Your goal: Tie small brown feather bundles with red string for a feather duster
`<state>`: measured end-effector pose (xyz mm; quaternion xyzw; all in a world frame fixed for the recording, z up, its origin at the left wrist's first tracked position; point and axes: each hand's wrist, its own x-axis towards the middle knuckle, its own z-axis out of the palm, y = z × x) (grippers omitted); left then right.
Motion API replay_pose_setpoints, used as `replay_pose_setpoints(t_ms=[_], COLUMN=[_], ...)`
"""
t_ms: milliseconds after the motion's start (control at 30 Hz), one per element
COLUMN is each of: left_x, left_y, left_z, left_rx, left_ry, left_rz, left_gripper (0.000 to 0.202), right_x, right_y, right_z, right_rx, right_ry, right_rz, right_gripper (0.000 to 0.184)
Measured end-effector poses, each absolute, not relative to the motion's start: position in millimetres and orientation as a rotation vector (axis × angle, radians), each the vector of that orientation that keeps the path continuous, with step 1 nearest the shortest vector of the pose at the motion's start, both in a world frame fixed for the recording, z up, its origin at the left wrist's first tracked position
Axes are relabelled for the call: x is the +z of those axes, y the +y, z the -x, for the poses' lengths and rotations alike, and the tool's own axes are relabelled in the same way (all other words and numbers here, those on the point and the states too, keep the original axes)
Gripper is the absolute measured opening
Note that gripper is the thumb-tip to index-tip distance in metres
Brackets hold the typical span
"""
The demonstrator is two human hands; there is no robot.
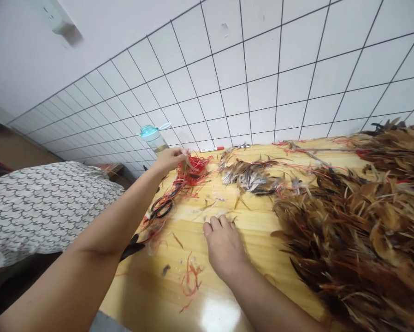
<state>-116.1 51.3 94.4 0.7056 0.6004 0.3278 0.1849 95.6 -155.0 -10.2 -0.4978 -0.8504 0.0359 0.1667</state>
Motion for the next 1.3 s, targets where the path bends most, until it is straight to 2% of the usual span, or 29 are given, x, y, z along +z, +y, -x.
replay_pose_setpoints(t_ms=[100,200,433,633,867,1133,1300], left_x=[104.3,108.8,104.8,113.6,121.0,114.6,106.9], left_y=[40.4,27.0,0.9,-15.9,-44.5,-84.4,-107.0], left_z=[127.2,134.0,149.3,141.9,118.8,99.1,83.7], left_rx=[1.198,1.296,1.039,1.006,0.892,0.351,0.226], left_ry=[1.458,1.322,1.432,1.514,1.339,1.177,1.064], left_rz=[-1.745,-1.625,-1.76,-1.921,-1.973,-2.069,-2.07], left_gripper=[0.035,0.038,0.028,0.031,0.036,0.035,0.041], right_x=[-10.7,-11.0,-10.1,-9.8,-8.7,-8.9,-1.9], right_y=[-154.6,-154.2,-154.7,-155.5,-152.6,-153.8,-162.4], right_z=[-94.7,-94.5,-94.3,-93.9,-100.2,-102.7,-100.6], right_rx=[0.1,0.093,0.069,0.065,0.039,-0.071,-0.039], right_ry=[-2.428,-2.439,-2.451,-2.464,-2.322,-2.124,-2.094], right_rz=[1.421,1.408,1.423,1.428,1.477,1.348,1.204], right_gripper=[0.016,0.016,0.017,0.018,0.034,0.038,0.041])
